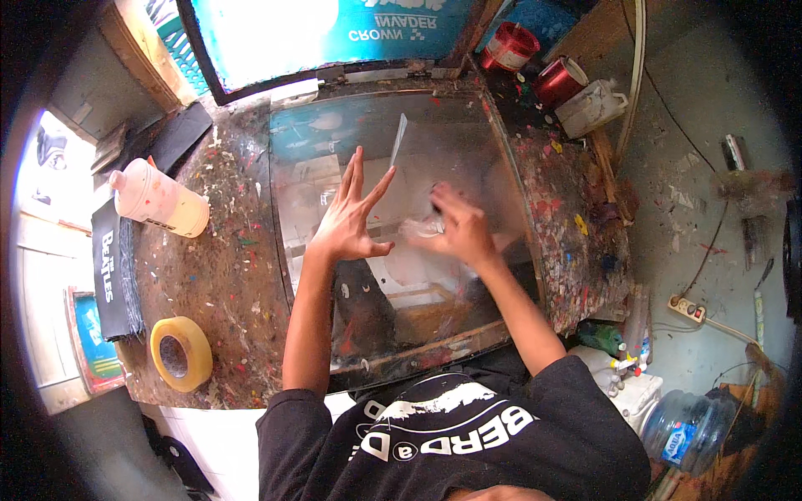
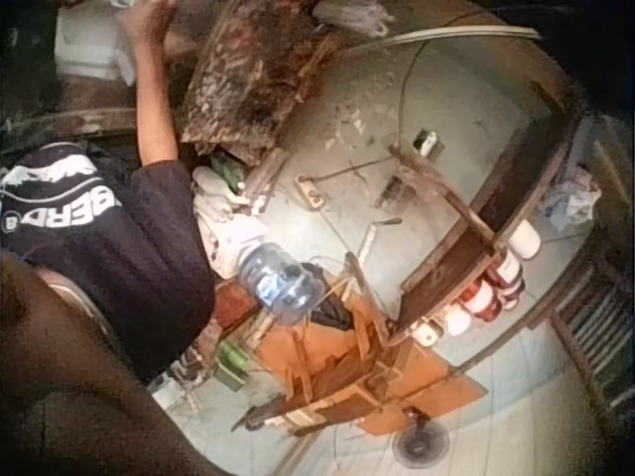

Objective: The person scrapes a screen printing frame, cleans the work surface, retrieves a paint can from a cabinet, mixes the paint, and places a stencil on the screen. The person handles the screen, a scraper, a cloth, a paint can, and a stencil.

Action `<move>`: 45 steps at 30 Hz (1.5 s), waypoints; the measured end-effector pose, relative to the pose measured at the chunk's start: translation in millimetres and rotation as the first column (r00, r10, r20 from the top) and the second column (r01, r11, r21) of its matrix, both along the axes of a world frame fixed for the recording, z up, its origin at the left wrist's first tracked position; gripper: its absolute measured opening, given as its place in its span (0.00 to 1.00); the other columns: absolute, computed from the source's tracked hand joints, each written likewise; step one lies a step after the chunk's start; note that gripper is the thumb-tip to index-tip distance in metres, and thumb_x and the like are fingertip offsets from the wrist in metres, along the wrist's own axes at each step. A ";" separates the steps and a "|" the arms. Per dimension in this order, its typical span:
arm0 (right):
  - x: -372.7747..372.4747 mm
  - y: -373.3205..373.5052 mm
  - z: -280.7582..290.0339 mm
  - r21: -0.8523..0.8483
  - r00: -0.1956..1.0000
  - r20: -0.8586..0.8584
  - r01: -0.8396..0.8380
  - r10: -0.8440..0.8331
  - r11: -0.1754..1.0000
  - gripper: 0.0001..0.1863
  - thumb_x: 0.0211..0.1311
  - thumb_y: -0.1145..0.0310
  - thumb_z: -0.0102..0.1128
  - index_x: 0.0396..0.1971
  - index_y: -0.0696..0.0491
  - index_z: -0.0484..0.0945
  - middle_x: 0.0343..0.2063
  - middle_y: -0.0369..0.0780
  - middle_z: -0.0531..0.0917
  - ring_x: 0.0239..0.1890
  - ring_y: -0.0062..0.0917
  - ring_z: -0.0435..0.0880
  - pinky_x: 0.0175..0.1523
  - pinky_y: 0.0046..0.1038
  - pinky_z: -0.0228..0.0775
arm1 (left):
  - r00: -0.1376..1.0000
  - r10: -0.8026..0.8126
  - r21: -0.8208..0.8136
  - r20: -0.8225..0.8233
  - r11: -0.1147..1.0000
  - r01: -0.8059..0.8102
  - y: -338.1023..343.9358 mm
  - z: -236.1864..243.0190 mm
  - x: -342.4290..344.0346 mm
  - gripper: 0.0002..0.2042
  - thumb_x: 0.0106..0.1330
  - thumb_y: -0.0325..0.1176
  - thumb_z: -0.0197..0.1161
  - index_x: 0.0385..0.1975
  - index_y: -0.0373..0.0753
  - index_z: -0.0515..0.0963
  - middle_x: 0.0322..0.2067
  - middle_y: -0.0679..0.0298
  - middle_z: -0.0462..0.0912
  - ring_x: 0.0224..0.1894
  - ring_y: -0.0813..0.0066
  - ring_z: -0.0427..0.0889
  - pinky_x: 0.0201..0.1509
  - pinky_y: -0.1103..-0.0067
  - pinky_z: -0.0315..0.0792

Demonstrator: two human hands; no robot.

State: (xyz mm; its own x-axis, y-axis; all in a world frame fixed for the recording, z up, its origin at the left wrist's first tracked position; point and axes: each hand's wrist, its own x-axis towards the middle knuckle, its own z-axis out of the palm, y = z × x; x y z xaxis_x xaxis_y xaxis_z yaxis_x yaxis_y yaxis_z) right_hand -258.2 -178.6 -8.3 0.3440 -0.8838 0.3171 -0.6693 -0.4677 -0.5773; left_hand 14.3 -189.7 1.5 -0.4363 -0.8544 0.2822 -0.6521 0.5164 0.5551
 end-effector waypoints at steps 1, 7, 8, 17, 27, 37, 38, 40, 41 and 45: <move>1.9 5.8 -5.1 0.006 0.986 -0.096 -0.139 0.139 0.990 0.20 0.60 0.78 0.60 0.54 0.59 0.82 0.61 0.48 0.80 0.68 0.39 0.76 0.72 0.37 0.67 | 1.000 -0.002 -0.004 -0.015 1.000 0.002 0.7 -0.4 0.2 0.61 0.35 0.50 0.75 0.79 0.59 0.53 0.78 0.40 0.29 0.80 0.39 0.38 0.79 0.53 0.51; 0.1 21.4 -4.7 -0.125 0.993 -0.114 -0.019 0.005 0.992 0.24 0.56 0.79 0.57 0.56 0.57 0.82 0.61 0.49 0.80 0.69 0.38 0.74 0.74 0.41 0.63 | 0.994 -0.006 0.038 0.105 0.999 0.002 1.0 -0.9 0.3 0.62 0.35 0.51 0.74 0.80 0.57 0.51 0.78 0.37 0.28 0.80 0.38 0.38 0.79 0.53 0.50; -0.4 23.5 -3.5 -0.108 0.964 -0.225 -0.170 0.142 0.980 0.24 0.57 0.77 0.59 0.56 0.58 0.82 0.61 0.49 0.80 0.68 0.39 0.75 0.74 0.41 0.64 | 0.996 -0.006 0.036 0.090 0.999 0.003 1.0 -0.9 0.2 0.62 0.35 0.51 0.74 0.80 0.57 0.50 0.78 0.37 0.28 0.80 0.38 0.38 0.79 0.53 0.50; -14.7 46.7 -12.4 -0.076 0.956 -0.269 -0.138 0.113 0.988 0.27 0.60 0.79 0.52 0.61 0.57 0.78 0.64 0.50 0.77 0.70 0.42 0.72 0.75 0.42 0.61 | 0.997 0.020 0.098 0.078 0.995 -0.027 1.6 -4.3 -1.4 0.65 0.36 0.52 0.72 0.80 0.47 0.42 0.78 0.37 0.30 0.80 0.38 0.40 0.80 0.54 0.49; -2.8 57.4 5.0 0.006 0.987 -0.159 0.002 -0.001 1.000 0.29 0.69 0.62 0.49 0.66 0.61 0.71 0.68 0.53 0.71 0.74 0.47 0.65 0.78 0.47 0.52 | 0.989 0.010 0.062 0.151 0.998 -0.019 -1.0 -13.8 -0.5 0.63 0.39 0.55 0.70 0.76 0.28 0.46 0.77 0.36 0.33 0.80 0.40 0.39 0.81 0.58 0.47; 29.7 31.3 30.0 -0.058 0.983 -0.170 -0.088 0.077 0.994 0.29 0.73 0.55 0.50 0.64 0.61 0.74 0.68 0.50 0.72 0.73 0.43 0.67 0.78 0.48 0.52 | 0.977 0.000 0.114 0.214 0.993 -0.025 -5.0 -12.0 0.3 0.63 0.40 0.57 0.69 0.74 0.23 0.49 0.78 0.37 0.35 0.80 0.42 0.40 0.82 0.60 0.44; 30.6 32.0 30.3 -0.017 0.955 -0.217 -0.208 0.200 0.978 0.29 0.73 0.55 0.50 0.64 0.60 0.74 0.69 0.50 0.72 0.73 0.43 0.67 0.78 0.48 0.52 | 0.977 0.001 0.096 0.211 0.995 -0.021 -6.0 -10.9 0.5 0.63 0.40 0.57 0.69 0.74 0.23 0.49 0.78 0.37 0.36 0.80 0.42 0.40 0.82 0.60 0.44; 27.9 34.8 34.0 0.117 0.882 -0.283 -0.358 0.377 0.926 0.29 0.73 0.54 0.49 0.64 0.59 0.74 0.68 0.50 0.72 0.74 0.42 0.66 0.79 0.48 0.49 | 0.979 -0.006 0.101 0.202 0.995 -0.015 -4.8 -10.5 0.4 0.63 0.40 0.57 0.69 0.74 0.23 0.50 0.78 0.38 0.36 0.80 0.43 0.40 0.82 0.60 0.44; 24.8 31.1 33.8 0.039 0.918 -0.291 -0.269 0.269 0.962 0.29 0.73 0.54 0.49 0.65 0.59 0.74 0.69 0.49 0.72 0.74 0.42 0.65 0.79 0.48 0.49 | 0.977 -0.005 0.093 0.214 0.996 -0.015 -5.0 -10.5 0.4 0.63 0.39 0.57 0.70 0.74 0.23 0.50 0.78 0.38 0.37 0.80 0.43 0.40 0.82 0.60 0.44; 21.6 14.6 24.4 -0.053 0.973 -0.215 -0.104 0.090 0.993 0.30 0.73 0.55 0.49 0.66 0.60 0.72 0.69 0.49 0.71 0.73 0.44 0.66 0.79 0.49 0.48 | 0.976 -0.021 0.099 0.215 0.995 0.000 -3.6 -13.1 1.6 0.62 0.39 0.56 0.70 0.74 0.24 0.50 0.78 0.39 0.38 0.81 0.45 0.40 0.82 0.60 0.44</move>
State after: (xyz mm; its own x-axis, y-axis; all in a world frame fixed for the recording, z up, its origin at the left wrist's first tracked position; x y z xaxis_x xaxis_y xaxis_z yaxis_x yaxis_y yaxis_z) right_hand -236.6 -164.0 16.1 0.4924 -0.8233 0.2825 -0.7227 -0.5676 -0.3944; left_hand 16.0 -193.3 -11.6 -0.4867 -0.8684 0.0953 -0.7571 0.4737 0.4500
